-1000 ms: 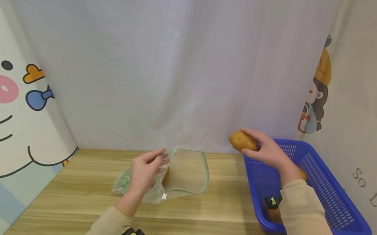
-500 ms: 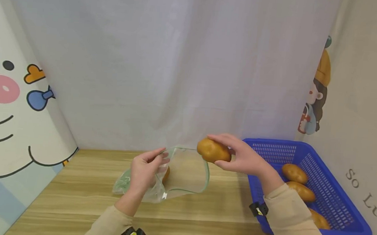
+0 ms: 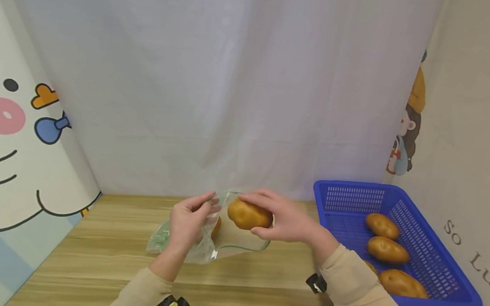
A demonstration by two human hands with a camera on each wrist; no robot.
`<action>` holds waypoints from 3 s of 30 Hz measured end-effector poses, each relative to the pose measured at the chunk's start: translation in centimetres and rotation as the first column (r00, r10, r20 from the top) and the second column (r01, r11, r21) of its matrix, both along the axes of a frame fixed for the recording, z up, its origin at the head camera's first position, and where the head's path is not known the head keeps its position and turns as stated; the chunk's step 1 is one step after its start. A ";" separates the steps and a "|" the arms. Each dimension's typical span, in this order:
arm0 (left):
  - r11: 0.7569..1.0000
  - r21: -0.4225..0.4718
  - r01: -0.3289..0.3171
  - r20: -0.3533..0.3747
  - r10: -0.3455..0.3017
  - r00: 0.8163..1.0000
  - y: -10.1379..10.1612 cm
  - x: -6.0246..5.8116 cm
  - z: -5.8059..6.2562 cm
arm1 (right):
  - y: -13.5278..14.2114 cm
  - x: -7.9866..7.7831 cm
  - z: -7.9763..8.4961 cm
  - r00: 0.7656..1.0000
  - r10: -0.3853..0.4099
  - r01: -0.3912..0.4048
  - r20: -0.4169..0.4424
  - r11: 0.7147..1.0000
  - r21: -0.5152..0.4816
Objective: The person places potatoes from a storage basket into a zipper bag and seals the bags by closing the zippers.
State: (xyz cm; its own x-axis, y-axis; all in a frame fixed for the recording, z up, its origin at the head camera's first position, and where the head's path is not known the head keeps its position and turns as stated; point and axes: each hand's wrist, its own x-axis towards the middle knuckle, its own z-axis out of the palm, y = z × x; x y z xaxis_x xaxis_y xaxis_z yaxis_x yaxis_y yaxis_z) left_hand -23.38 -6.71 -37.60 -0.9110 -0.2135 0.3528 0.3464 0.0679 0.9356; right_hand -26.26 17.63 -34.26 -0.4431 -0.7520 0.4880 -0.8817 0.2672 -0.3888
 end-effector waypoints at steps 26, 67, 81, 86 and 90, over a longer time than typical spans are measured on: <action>1.000 0.002 0.014 -0.001 -0.014 1.000 0.1 0.0 0.3 | -2.1 0.4 -2.5 0.988 -0.045 0.059 -0.147 0.994 0.088; 0.999 0.022 0.025 -0.014 -0.024 1.000 0.8 -0.2 -0.3 | 15.7 6.5 -5.2 0.859 -0.363 0.393 0.362 0.920 -0.010; 0.999 0.033 0.038 -0.016 -0.038 0.999 0.7 -0.1 -0.5 | 19.7 4.4 -9.6 0.891 -0.430 0.403 0.144 0.897 0.183; 0.999 0.032 0.035 -0.009 -0.035 0.999 0.7 -0.2 -0.5 | 19.7 4.0 -9.8 0.879 -0.442 0.380 0.177 0.876 0.296; 0.999 0.026 0.034 -0.011 -0.034 0.999 0.7 -0.1 -0.5 | 19.7 3.8 -10.0 0.882 -0.409 0.321 0.233 0.885 0.336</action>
